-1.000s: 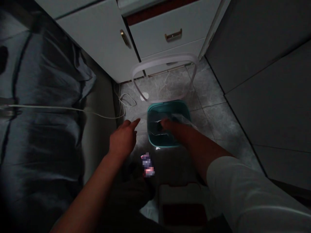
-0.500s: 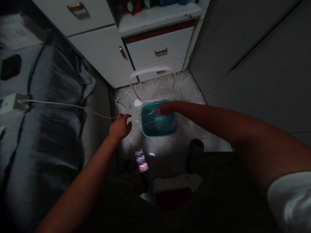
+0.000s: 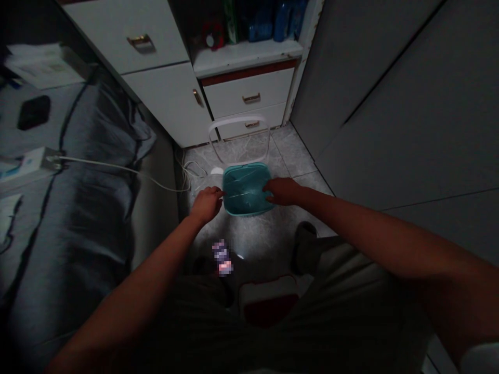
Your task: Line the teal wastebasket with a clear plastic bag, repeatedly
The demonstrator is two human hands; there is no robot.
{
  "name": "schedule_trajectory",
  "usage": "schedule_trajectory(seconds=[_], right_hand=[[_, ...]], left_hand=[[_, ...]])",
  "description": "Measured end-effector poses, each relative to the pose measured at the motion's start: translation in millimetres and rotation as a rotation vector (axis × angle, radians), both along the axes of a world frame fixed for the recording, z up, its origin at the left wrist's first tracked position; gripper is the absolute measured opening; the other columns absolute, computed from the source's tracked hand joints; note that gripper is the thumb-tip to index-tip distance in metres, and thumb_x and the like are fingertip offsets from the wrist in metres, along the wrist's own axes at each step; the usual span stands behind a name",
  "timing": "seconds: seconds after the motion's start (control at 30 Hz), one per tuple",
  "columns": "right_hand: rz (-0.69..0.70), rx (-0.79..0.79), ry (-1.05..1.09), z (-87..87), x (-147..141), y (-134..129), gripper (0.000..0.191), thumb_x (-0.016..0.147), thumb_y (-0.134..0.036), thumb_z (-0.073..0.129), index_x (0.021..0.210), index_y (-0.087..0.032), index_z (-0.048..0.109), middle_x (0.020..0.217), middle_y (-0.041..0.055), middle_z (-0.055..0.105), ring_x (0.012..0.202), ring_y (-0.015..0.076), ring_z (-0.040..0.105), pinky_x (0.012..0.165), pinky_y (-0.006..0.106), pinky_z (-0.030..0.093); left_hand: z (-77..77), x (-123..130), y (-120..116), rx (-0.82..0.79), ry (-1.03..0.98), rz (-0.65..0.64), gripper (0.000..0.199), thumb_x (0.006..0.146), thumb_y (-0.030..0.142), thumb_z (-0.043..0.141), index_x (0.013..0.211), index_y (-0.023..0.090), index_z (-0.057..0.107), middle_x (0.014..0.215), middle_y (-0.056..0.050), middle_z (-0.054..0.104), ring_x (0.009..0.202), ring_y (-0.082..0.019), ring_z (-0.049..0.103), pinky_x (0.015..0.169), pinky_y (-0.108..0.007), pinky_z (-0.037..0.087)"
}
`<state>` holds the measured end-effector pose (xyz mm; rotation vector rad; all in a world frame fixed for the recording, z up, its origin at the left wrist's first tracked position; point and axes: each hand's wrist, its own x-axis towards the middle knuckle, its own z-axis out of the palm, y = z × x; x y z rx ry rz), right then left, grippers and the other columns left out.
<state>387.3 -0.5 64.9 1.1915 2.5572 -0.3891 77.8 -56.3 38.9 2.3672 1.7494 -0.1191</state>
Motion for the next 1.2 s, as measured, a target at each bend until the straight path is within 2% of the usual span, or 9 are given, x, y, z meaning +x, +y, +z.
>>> schedule_trajectory(seconds=[0.13,0.23,0.33,0.57,0.7,0.8,1.0,1.2], right_hand=[[0.046,-0.079,-0.072,-11.5,-8,-7,0.050,0.094,-0.044,0.073,0.141,-0.025,0.070,0.135,0.0109,0.073,0.120,0.0307,0.070,0.090,0.034,0.052],[0.064,-0.115,-0.095,-16.8,-7,-6,0.047,0.094,-0.050,0.074,0.134,-0.025,0.074,0.129,0.0111,0.076,0.113,0.0302,0.072,0.084,0.033,0.050],[0.075,-0.155,-0.106,-18.9,-3,-5,0.042,0.092,-0.050,0.076,0.126,-0.026,0.077,0.126,0.0095,0.077,0.111,0.0288,0.072,0.079,0.030,0.048],[0.123,-0.184,-0.119,-22.6,8,-4,0.027,0.090,-0.034,0.072,0.114,-0.025,0.079,0.118,0.0081,0.078,0.103,0.0253,0.072,0.074,0.028,0.043],[0.103,-0.146,-0.114,-26.2,15,-6,0.020,0.092,-0.025,0.062,0.101,-0.022,0.080,0.108,0.0095,0.079,0.096,0.0255,0.072,0.073,0.029,0.044],[0.059,-0.146,-0.108,-29.5,22,-10,0.019,0.090,-0.023,0.063,0.096,-0.022,0.080,0.105,0.0105,0.079,0.096,0.0265,0.072,0.078,0.031,0.046],[0.051,-0.187,-0.125,-37.6,30,-20,0.018,0.089,-0.023,0.065,0.096,-0.021,0.081,0.106,0.0109,0.079,0.100,0.0272,0.072,0.082,0.032,0.047],[0.081,-0.184,-0.161,-47.3,30,-21,0.019,0.091,-0.025,0.065,0.100,-0.021,0.081,0.109,0.0110,0.079,0.100,0.0269,0.073,0.080,0.031,0.049]], left_hand=[[-17.5,-3,3,-0.088,0.052,0.030,0.040,0.099,0.019,0.056,0.134,0.023,0.074,0.133,-0.014,0.073,0.122,-0.034,0.062,0.100,-0.045,0.050],[-22.1,-4,5,-0.113,0.069,0.063,0.041,0.100,0.020,0.056,0.136,0.022,0.074,0.129,-0.015,0.075,0.121,-0.035,0.064,0.100,-0.046,0.051],[-21.1,-2,8,-0.119,0.074,0.086,0.041,0.100,0.022,0.054,0.135,0.023,0.075,0.125,-0.015,0.077,0.120,-0.035,0.066,0.100,-0.046,0.051],[-12.0,-1,13,-0.143,0.072,0.097,0.037,0.096,0.021,0.055,0.123,0.024,0.080,0.118,-0.013,0.080,0.115,-0.031,0.071,0.101,-0.042,0.050],[-10.5,-8,11,-0.142,0.022,0.056,0.030,0.090,0.019,0.059,0.110,0.023,0.082,0.113,-0.009,0.081,0.106,-0.028,0.073,0.096,-0.039,0.051],[-13.8,-14,6,-0.200,-0.049,-0.013,0.026,0.086,0.018,0.062,0.102,0.023,0.081,0.108,-0.008,0.081,0.101,-0.026,0.074,0.090,-0.034,0.051],[-25.1,-19,-2,-0.273,-0.125,-0.034,0.029,0.079,0.015,0.066,0.101,0.025,0.080,0.099,-0.005,0.081,0.092,-0.026,0.074,0.083,-0.032,0.051],[-32.1,-22,-4,-0.368,-0.134,-0.095,0.023,0.074,0.014,0.070,0.088,0.028,0.081,0.098,-0.003,0.081,0.092,-0.024,0.073,0.084,-0.030,0.050]])
